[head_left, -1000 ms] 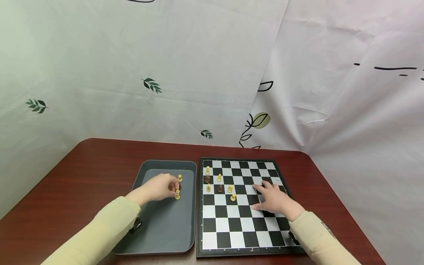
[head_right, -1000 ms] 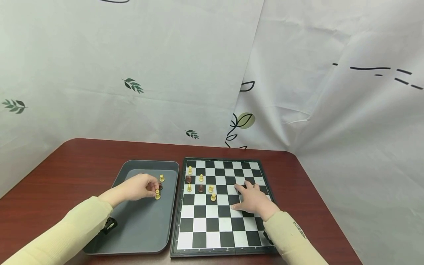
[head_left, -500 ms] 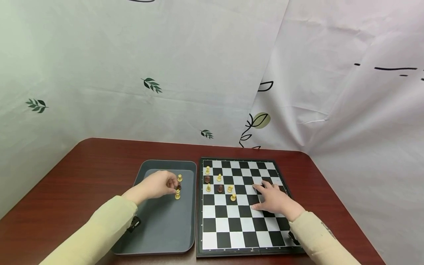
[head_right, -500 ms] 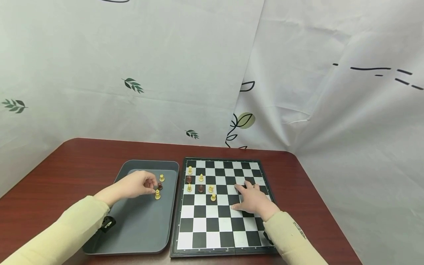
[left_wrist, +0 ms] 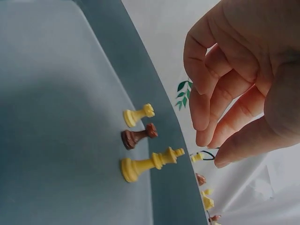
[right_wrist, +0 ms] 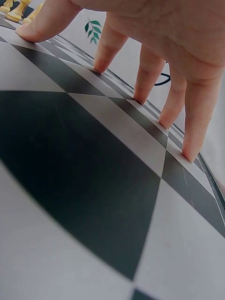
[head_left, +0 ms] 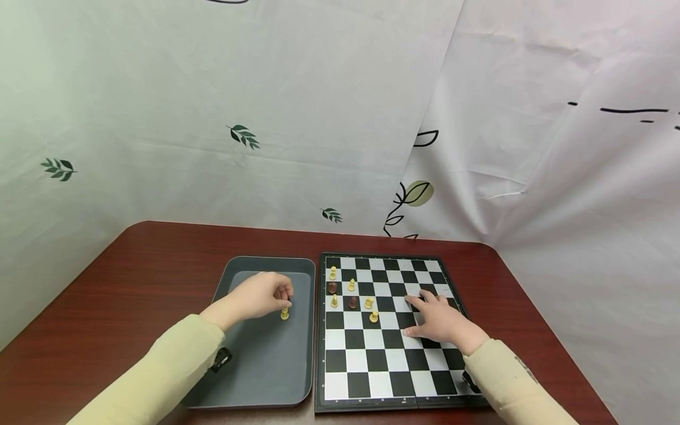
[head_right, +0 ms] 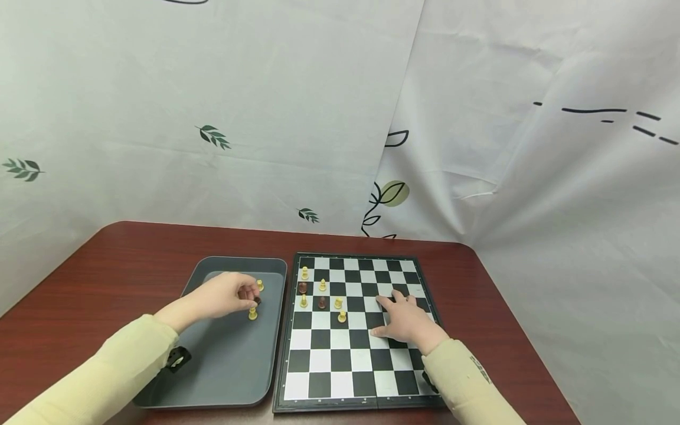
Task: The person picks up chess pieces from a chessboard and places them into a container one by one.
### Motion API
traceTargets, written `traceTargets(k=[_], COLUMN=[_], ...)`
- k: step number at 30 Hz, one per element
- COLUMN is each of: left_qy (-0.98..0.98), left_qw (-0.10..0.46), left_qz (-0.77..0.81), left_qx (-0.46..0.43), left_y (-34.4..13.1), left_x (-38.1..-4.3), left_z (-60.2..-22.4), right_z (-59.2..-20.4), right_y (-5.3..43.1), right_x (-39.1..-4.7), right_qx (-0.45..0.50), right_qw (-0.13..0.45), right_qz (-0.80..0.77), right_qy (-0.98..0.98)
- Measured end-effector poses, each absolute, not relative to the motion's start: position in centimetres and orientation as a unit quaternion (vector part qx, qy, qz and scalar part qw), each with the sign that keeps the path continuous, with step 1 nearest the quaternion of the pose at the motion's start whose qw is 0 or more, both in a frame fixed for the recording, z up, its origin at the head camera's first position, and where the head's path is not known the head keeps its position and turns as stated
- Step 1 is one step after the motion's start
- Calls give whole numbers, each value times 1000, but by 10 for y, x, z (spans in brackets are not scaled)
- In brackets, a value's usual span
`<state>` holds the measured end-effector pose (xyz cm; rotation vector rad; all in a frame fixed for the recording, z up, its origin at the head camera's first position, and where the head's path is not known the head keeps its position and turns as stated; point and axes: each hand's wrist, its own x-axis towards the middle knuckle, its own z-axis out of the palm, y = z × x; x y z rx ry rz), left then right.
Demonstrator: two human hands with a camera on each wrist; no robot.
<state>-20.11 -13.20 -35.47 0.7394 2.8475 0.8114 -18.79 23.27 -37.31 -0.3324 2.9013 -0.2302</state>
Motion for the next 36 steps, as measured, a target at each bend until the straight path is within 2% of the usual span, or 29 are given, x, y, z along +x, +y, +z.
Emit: traceTargets(k=[13,36], left_qy=[928,903], left_qw=[62,59], left_qz=[275,280], left_qx=[243,320], left_y=[-107,-30], left_x=[-200,-197], left_z=[-341,-323], right_z=[-373,-375], right_y=[233,233], right_x=[-188,-190], right_qx=[-112,-104], right_qw=[106,114], right_qz=[-81,-77], right_qy=[985,985])
